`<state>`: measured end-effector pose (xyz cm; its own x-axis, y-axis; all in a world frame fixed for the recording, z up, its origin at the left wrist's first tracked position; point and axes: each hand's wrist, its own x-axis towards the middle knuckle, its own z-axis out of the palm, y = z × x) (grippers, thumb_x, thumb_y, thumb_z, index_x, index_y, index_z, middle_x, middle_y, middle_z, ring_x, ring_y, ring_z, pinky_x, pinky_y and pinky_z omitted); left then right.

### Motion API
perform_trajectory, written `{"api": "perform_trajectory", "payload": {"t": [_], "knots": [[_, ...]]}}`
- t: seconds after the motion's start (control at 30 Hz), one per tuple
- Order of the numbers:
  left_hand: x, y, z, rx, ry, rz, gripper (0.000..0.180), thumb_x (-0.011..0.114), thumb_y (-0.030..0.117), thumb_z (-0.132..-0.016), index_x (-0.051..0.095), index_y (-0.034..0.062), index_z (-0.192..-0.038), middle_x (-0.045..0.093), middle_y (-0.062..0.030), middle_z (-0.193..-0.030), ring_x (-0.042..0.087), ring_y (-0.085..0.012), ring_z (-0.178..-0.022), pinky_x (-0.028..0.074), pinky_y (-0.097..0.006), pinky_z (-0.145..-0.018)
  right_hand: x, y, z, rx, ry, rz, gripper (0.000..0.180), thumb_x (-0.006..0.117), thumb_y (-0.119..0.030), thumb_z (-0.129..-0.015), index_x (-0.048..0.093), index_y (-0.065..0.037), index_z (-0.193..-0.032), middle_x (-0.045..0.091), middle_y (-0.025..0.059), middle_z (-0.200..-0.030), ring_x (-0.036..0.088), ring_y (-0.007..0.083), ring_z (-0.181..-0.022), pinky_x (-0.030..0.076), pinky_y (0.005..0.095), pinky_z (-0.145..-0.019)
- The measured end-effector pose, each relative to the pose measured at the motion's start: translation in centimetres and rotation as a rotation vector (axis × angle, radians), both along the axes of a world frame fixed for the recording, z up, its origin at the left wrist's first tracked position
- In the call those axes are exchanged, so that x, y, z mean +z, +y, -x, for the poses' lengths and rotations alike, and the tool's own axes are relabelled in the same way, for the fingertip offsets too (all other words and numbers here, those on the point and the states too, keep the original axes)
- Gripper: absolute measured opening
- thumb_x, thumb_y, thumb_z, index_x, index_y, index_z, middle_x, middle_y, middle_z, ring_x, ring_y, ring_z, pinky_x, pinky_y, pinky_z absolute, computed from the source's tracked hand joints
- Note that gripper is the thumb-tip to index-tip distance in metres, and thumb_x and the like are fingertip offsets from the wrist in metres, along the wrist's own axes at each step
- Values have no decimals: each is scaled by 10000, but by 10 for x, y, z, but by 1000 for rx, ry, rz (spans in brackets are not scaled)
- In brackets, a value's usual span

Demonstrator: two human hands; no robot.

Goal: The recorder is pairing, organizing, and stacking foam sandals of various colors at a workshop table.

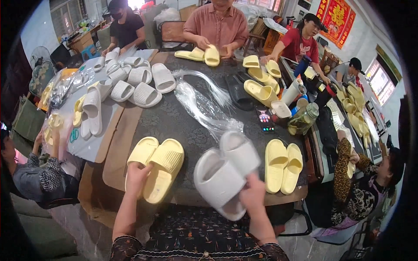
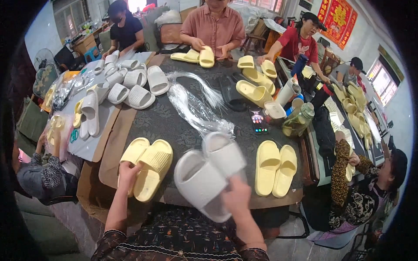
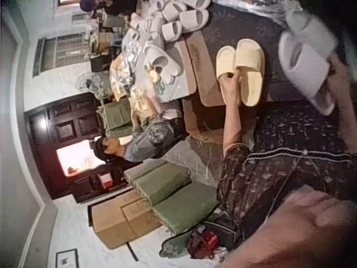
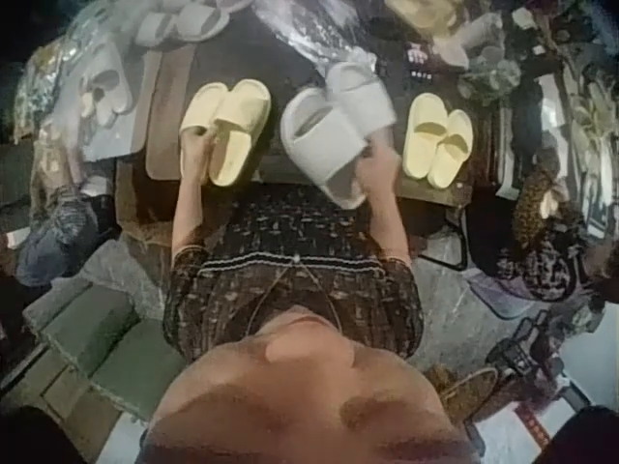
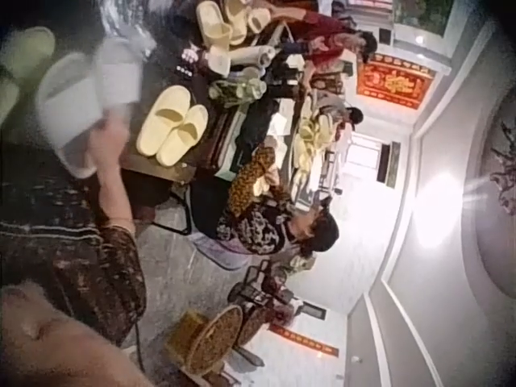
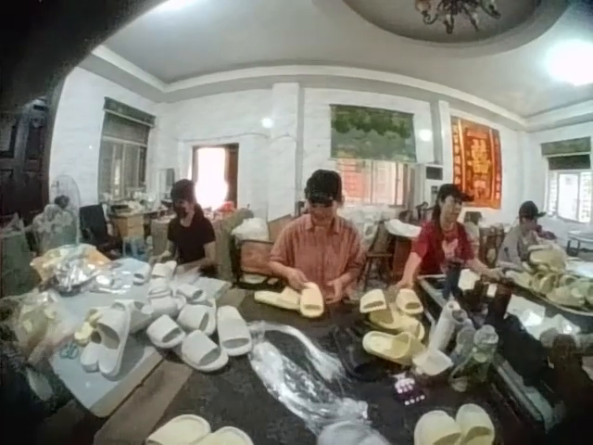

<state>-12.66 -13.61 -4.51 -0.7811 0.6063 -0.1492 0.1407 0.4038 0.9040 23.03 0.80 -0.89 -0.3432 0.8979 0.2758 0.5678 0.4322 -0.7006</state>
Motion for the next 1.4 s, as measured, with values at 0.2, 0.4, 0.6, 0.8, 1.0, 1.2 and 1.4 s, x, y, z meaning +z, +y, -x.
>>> {"api": "perform_trajectory", "payload": {"t": [0.2, 0.4, 0.6, 0.8, 1.0, 1.2, 1.4], "knots": [[-4, 10, -46, -243, -44, 131, 314, 730, 239, -837, 696, -42, -974, 706, -78, -855, 648, -140, -743, 512, -290, -629, 32, 74, -89, -536, -230, -93, 191, 631, -107, -756, 551, -45, -918, 641, 201, -795, 635, 413, -759, 482, 484, -667], [-5, 26, -104, -485, -413, -32, 429, 696, 215, -878, 608, -63, -1192, 684, -150, -1062, 663, -176, -945, 545, -306, -787, 5, 140, -137, -731, -390, -111, 202, 619, -216, -840, 558, -44, -926, 656, 213, -844, 640, 425, -797, 487, 518, -707], [0, 24, -110, -705, -344, -84, 436, 693, 193, -884, 591, -44, -1236, 690, -148, -1055, 659, -171, -968, 525, -289, -847, -14, 158, -132, -689, -370, -127, 384, 602, -142, -868, 547, 17, -1213, 675, 222, -948, 653, 399, -897, 500, 483, -792], [48, 20, -67, -975, -158, 170, 367, 709, 274, -864, 684, 23, -1132, 724, -92, -989, 671, -162, -901, 527, -298, -820, 0, 114, -87, -630, -199, -255, 523, 618, -91, -865, 482, -41, -1367, 625, 152, -1043, 621, 345, -873, 496, 440, -791], [63, 64, -62, -544, 429, 134, 295, 700, 285, -832, 727, 35, -986, 714, -119, -908, 685, -228, -817, 532, -355, -751, 22, 68, 52, 108, 12, -160, 219, 701, -192, -839, 693, -102, -1038, 637, 70, -866, 602, 247, -821, 493, 365, -765], [18, 104, -67, -540, 698, 347, 292, 620, 331, -855, 746, 67, -866, 686, -145, -884, 648, -339, -881, 530, -446, -779, -34, 67, 152, 327, -342, -87, 172, 641, -242, -820, 728, -107, -883, 616, 109, -913, 582, 297, -975, 519, 424, -798], [11, 103, -71, -554, 640, 248, 305, 623, 340, -839, 746, 63, -874, 705, -150, -886, 661, -337, -869, 535, -436, -765, -42, 75, 151, 313, -453, -99, 139, 633, -201, -785, 732, -105, -786, 630, 111, -916, 584, 314, -940, 529, 441, -755]]}}
